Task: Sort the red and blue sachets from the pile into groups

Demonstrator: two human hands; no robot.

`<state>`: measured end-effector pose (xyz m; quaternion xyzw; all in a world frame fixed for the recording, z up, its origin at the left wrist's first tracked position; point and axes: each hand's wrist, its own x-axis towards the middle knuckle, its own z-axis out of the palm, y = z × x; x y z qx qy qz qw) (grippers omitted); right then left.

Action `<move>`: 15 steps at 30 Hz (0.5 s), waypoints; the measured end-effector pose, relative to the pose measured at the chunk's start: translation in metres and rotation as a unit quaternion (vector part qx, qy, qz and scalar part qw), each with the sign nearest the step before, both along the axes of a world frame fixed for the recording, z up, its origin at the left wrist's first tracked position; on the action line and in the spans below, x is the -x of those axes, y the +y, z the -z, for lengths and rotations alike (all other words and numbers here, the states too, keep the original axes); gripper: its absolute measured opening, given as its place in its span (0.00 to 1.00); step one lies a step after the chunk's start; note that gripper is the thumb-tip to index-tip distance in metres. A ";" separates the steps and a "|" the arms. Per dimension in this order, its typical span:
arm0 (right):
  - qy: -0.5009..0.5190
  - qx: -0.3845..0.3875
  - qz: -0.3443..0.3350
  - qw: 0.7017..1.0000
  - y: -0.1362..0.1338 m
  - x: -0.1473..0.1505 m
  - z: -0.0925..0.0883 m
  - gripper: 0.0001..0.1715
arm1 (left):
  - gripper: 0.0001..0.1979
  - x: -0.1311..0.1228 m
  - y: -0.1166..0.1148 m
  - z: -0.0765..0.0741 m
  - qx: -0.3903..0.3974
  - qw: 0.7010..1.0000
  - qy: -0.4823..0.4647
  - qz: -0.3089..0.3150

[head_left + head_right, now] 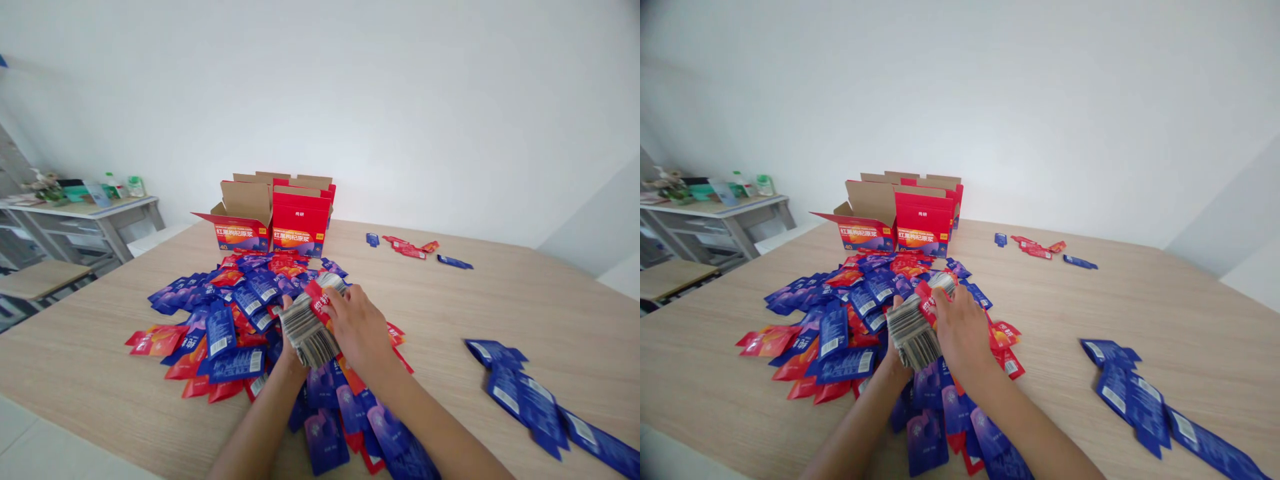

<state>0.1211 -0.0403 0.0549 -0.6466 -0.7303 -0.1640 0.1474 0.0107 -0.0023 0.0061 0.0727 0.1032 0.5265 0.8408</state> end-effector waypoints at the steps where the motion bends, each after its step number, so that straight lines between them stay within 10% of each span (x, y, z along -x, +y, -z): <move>1: 0.005 -0.010 0.003 1.000 0.003 -0.001 0.001 0.19 | 0.29 -0.003 -0.001 0.001 -0.011 1.000 -0.005 0.012; 15: 0.037 -0.085 -0.003 0.996 0.011 -0.008 0.005 0.19 | 0.28 0.010 0.001 -0.002 -0.030 0.999 -0.022 0.018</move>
